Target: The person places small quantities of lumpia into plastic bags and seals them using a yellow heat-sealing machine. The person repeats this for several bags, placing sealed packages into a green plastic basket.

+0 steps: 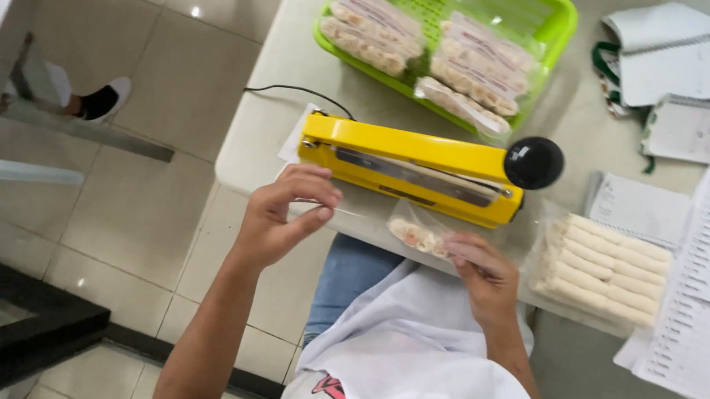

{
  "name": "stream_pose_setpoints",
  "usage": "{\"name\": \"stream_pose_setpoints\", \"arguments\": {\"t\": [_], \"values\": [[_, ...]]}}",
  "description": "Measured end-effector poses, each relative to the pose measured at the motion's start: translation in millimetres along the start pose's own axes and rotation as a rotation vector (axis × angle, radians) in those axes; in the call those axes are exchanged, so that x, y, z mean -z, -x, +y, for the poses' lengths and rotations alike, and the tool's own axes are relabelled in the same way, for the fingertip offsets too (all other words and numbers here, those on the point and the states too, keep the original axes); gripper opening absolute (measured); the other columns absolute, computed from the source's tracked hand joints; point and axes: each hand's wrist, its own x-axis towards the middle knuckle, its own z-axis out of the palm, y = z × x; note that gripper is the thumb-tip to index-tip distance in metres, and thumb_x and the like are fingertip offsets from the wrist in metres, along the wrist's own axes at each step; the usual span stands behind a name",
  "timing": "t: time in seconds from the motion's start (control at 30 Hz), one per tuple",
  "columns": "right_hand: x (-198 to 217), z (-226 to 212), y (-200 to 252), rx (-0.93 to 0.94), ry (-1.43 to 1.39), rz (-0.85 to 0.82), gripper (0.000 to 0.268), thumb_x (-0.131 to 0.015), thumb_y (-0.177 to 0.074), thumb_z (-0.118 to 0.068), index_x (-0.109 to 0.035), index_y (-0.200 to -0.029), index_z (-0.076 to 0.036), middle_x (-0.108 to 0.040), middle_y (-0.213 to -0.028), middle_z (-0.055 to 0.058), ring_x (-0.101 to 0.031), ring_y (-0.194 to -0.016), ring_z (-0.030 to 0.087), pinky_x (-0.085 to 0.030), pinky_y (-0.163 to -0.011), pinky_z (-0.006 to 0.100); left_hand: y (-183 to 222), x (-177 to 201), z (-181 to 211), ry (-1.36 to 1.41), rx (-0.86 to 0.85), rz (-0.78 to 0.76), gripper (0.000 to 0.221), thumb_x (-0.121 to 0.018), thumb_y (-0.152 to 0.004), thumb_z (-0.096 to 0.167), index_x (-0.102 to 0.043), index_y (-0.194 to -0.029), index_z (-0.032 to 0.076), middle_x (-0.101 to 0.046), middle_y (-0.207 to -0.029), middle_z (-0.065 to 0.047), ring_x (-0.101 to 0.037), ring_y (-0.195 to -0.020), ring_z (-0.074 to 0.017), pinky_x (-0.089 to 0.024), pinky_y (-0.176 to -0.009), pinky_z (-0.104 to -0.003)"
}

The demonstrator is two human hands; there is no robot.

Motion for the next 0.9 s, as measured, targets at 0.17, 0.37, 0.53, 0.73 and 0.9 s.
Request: {"name": "stream_pose_setpoints", "arguments": {"t": [0.17, 0.37, 0.53, 0.73, 0.9], "values": [[3, 1, 0, 0.077, -0.032, -0.045, 0.015, -0.072, -0.088, 0.005, -0.076, -0.101, 0.011, -0.074, -0.101, 0.025, -0.07, -0.103, 0.036, -0.056, -0.092, 0.047, -36, -43, 21, -0.259, -0.125, -0.229, 0.016, -0.084, -0.084, 0.016, -0.081, -0.098, 0.022, -0.076, -0.096, 0.006, -0.063, -0.117, -0.0199, -0.037, -0.113, -0.038], [2, 4, 2, 0.082, -0.019, -0.043, 0.013, -0.073, -0.09, 0.001, -0.078, -0.099, 0.008, -0.075, -0.101, 0.023, -0.069, -0.102, 0.036, -0.054, -0.091, 0.048, -52, -75, 23, -0.372, -0.171, -0.365, 0.011, -0.082, -0.085, 0.015, -0.08, -0.094, 0.02, -0.076, -0.092, 0.002, -0.062, -0.11, -0.0218, -0.034, -0.105, -0.042], [2, 5, 3, 0.053, -0.061, -0.037, 0.015, -0.074, -0.087, 0.003, -0.078, -0.101, 0.009, -0.076, -0.101, 0.023, -0.07, -0.102, 0.036, -0.054, -0.09, 0.049, -48, -86, 12, -0.402, -0.176, -0.432, 0.009, -0.081, -0.086, 0.019, -0.077, -0.093, 0.022, -0.075, -0.093, 0.003, -0.061, -0.111, -0.0211, -0.034, -0.104, -0.042], [2, 5, 3, 0.027, -0.091, -0.035, 0.015, -0.076, -0.086, 0.002, -0.076, -0.099, 0.01, -0.075, -0.098, 0.023, -0.07, -0.1, 0.036, -0.054, -0.089, 0.049, -51, -91, 17, -0.62, -0.343, -0.556, 0.014, -0.081, -0.082, 0.023, -0.076, -0.094, 0.021, -0.072, -0.099, 0.0, -0.057, -0.115, -0.025, -0.031, -0.102, -0.05], [3, 10, 7, 0.004, -0.039, -0.024, 0.018, -0.078, -0.087, -0.002, -0.075, -0.1, 0.009, -0.074, -0.101, 0.023, -0.07, -0.103, 0.035, -0.054, -0.091, 0.049, -46, -98, 14, -0.9, -0.656, -0.513, 0.028, -0.09, -0.07, 0.033, -0.076, -0.092, 0.025, -0.067, -0.098, 0.001, -0.051, -0.118, -0.0255, -0.03, -0.102, -0.055]]}}
